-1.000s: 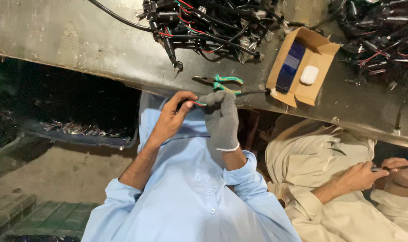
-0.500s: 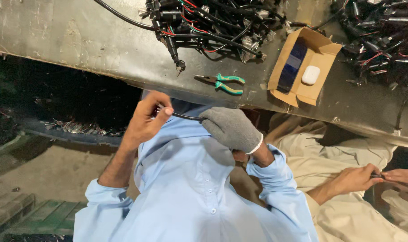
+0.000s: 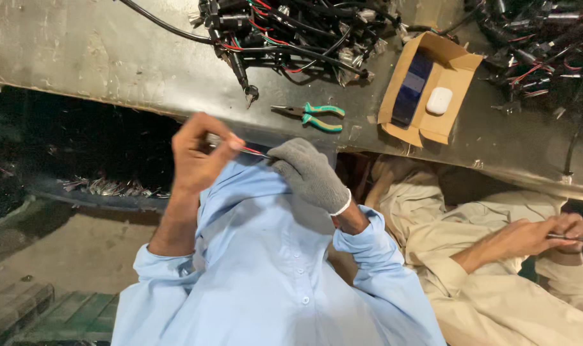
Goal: The person sits at a workbench assembling wire harnesses. They strip insulation from the ends of a black cable, twist the exposed colored wires, insert them into connector housings, and crimp or secure the terminals, occasionally using pliers, then place the finished harness on the bench with a growing pile of completed harnesses.
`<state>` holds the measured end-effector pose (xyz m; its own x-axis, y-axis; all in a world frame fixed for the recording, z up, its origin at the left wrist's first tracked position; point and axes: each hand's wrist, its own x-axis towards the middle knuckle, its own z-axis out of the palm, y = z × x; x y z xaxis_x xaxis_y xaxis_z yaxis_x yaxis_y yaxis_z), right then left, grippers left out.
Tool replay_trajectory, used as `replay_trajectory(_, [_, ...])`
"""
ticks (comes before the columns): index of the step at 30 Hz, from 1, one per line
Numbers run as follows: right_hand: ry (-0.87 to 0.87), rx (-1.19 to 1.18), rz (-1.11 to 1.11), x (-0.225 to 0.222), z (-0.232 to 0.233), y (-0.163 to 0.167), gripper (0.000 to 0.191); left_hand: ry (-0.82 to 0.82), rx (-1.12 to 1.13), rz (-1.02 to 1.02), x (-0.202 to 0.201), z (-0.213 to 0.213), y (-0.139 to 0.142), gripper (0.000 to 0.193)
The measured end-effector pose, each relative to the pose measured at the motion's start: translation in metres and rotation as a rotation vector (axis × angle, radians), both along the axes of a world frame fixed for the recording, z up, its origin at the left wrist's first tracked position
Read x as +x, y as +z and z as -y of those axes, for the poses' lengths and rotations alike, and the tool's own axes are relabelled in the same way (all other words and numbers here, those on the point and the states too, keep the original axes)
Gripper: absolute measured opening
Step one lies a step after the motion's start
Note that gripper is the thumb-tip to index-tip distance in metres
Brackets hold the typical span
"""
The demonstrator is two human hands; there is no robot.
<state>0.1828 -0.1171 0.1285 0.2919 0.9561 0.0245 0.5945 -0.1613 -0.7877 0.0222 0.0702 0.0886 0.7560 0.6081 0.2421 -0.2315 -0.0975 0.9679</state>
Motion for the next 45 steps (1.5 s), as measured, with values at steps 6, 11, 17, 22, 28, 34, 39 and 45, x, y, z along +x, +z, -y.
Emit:
replay_trajectory(6, [-0.184,-0.077,-0.475,0.010,0.006,-0.038,0.015,-0.021,-0.670,0.290,-0.007,-0.002,-0.018,0.053])
replay_trajectory(11, [-0.308,0.043,-0.645,0.002,0.005,-0.056,0.013,-0.159,0.594,-0.353,0.010,0.061,-0.058,0.040])
replay_trajectory(17, [-0.181,0.174,-0.079,-0.007,0.010,-0.048,0.016,-0.296,-0.659,-0.265,0.018,0.083,-0.073,0.028])
replay_trajectory(22, [-0.282,-0.013,-0.296,-0.006,0.010,-0.045,0.020,-0.371,-0.413,-0.226,0.018,0.077,-0.060,0.028])
replay_trajectory(28, [-0.354,0.066,-0.202,-0.010,0.005,-0.043,0.018,-0.439,-0.476,0.005,0.027,0.068,-0.068,0.029])
replay_trajectory(34, [-0.481,-0.046,-0.302,-0.016,0.007,-0.046,0.020,-0.334,-0.497,-0.121,0.023,0.083,-0.075,0.026])
replay_trajectory(39, [-0.473,-0.067,-0.506,-0.016,0.006,-0.067,0.020,-0.346,-0.372,-0.230,0.021,0.077,-0.072,0.024])
replay_trajectory(45, [-0.438,-0.175,-0.525,-0.010,0.006,-0.081,0.027,-0.359,-0.351,-0.323,0.016,0.073,-0.073,0.027])
